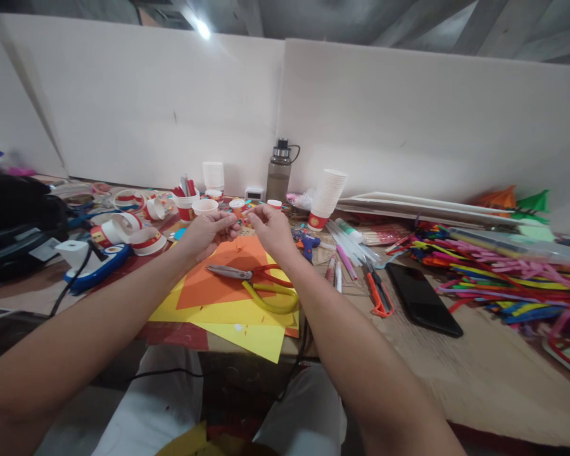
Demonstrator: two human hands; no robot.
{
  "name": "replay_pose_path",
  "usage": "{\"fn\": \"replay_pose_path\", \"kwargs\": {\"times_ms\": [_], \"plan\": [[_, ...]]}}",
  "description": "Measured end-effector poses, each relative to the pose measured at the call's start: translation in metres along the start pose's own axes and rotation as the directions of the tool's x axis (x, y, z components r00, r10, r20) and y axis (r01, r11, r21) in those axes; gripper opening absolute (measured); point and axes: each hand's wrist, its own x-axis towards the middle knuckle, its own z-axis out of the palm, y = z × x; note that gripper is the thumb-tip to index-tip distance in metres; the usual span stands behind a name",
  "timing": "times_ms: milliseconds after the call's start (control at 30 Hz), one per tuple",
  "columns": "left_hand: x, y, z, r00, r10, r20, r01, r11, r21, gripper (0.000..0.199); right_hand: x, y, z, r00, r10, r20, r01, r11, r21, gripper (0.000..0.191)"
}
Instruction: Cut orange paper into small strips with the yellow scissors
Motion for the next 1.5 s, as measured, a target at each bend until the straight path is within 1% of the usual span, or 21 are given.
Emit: {"fn": "replay_pose_path", "kwargs": {"times_ms": [100, 200, 267, 333, 400, 433, 467, 533, 600, 633, 700, 800, 867, 933, 1033, 1067, 1133, 1233, 1333, 1400, 1500], "plan": [[0.003, 0.0, -0.004, 0.999, -0.031, -0.021, 0.029, 0.997, -0.077, 0.02, 0.003, 0.002, -0.004, 0.997, 0.066, -0.033, -0.064, 0.996, 0.06, 0.018], [0.004, 0.001, -0.005, 0.999, -0.036, -0.022, 0.034, 0.995, -0.095, 0.02, 0.002, 0.0, -0.008, 0.994, 0.113, -0.015, -0.113, 0.994, 0.016, 0.015], [0.005, 0.002, -0.006, 0.999, -0.03, -0.019, 0.028, 0.995, -0.093, 0.019, -0.003, -0.007, -0.013, 0.991, 0.115, 0.065, -0.108, 0.988, -0.112, 0.012], [0.006, 0.005, -0.007, 1.0, -0.017, -0.026, 0.014, 0.995, -0.095, 0.018, -0.011, -0.019, -0.02, 0.97, 0.11, 0.215, -0.036, 0.947, -0.32, 0.013], [0.007, 0.008, -0.009, 0.999, -0.002, -0.046, -0.003, 0.994, -0.105, 0.016, -0.022, -0.036, -0.027, 0.919, 0.142, 0.369, 0.09, 0.834, -0.545, 0.014], [0.008, 0.01, -0.01, 0.998, 0.001, -0.062, -0.008, 0.994, -0.111, 0.015, -0.029, -0.044, -0.03, 0.877, 0.185, 0.443, 0.146, 0.776, -0.613, 0.013], [0.008, 0.011, -0.01, 0.997, 0.0, -0.079, -0.009, 0.993, -0.118, 0.014, -0.036, -0.051, -0.033, 0.841, 0.236, 0.488, 0.191, 0.714, -0.674, 0.015], [0.008, 0.015, -0.012, 0.994, -0.007, -0.108, -0.007, 0.991, -0.131, 0.013, -0.048, -0.062, -0.035, 0.742, 0.341, 0.578, 0.278, 0.627, -0.727, 0.02], [0.008, 0.017, -0.012, 0.992, -0.014, -0.124, -0.005, 0.99, -0.144, 0.011, -0.059, -0.066, -0.035, 0.669, 0.394, 0.63, 0.328, 0.605, -0.726, 0.029], [0.008, 0.017, -0.013, 0.992, -0.014, -0.127, -0.005, 0.989, -0.149, 0.011, -0.063, -0.067, -0.034, 0.646, 0.411, 0.643, 0.337, 0.602, -0.724, 0.033], [0.008, 0.017, -0.014, 0.993, -0.013, -0.121, -0.006, 0.988, -0.154, 0.01, -0.067, -0.064, -0.032, 0.619, 0.422, 0.662, 0.344, 0.613, -0.712, 0.041], [0.01, 0.017, -0.016, 0.993, -0.01, -0.118, -0.01, 0.985, -0.174, 0.009, -0.067, -0.058, -0.032, 0.596, 0.424, 0.682, 0.332, 0.644, -0.69, 0.043], [0.011, 0.019, -0.018, 0.991, -0.007, -0.131, -0.021, 0.977, -0.212, 0.007, -0.065, -0.053, -0.035, 0.594, 0.415, 0.689, 0.316, 0.667, -0.675, 0.04], [0.012, 0.021, -0.02, 0.989, -0.006, -0.147, -0.031, 0.969, -0.247, 0.006, -0.065, -0.05, -0.04, 0.613, 0.39, 0.687, 0.328, 0.666, -0.67, 0.038], [0.013, 0.024, -0.022, 0.986, 0.006, -0.166, -0.052, 0.962, -0.27, 0.006, -0.067, -0.045, -0.044, 0.665, 0.367, 0.65, 0.372, 0.591, -0.715, 0.04], [0.013, 0.024, -0.022, 0.984, 0.01, -0.175, -0.059, 0.959, -0.276, 0.005, -0.067, -0.044, -0.045, 0.672, 0.376, 0.638, 0.378, 0.567, -0.732, 0.041], [0.014, 0.025, -0.023, 0.981, 0.01, -0.195, -0.068, 0.954, -0.292, 0.004, -0.068, -0.04, -0.044, 0.664, 0.405, 0.628, 0.368, 0.553, -0.747, 0.043], [0.015, 0.026, -0.026, 0.98, 0.008, -0.2, -0.073, 0.944, -0.322, 0.003, -0.066, -0.034, -0.041, 0.659, 0.412, 0.629, 0.333, 0.591, -0.735, 0.049], [0.017, 0.032, -0.029, 0.972, 0.032, -0.234, -0.117, 0.926, -0.359, 0.005, -0.063, -0.031, -0.042, 0.682, 0.368, 0.632, 0.315, 0.632, -0.708, 0.051], [0.017, 0.037, -0.031, 0.956, 0.038, -0.29, -0.153, 0.911, -0.383, 0.005, -0.062, -0.033, -0.044, 0.716, 0.313, 0.623, 0.3, 0.669, -0.68, 0.047], [0.017, 0.043, -0.033, 0.939, 0.042, -0.342, -0.187, 0.896, -0.403, 0.006, -0.057, -0.039, -0.048, 0.796, 0.193, 0.573, 0.253, 0.755, -0.605, 0.038]]}}
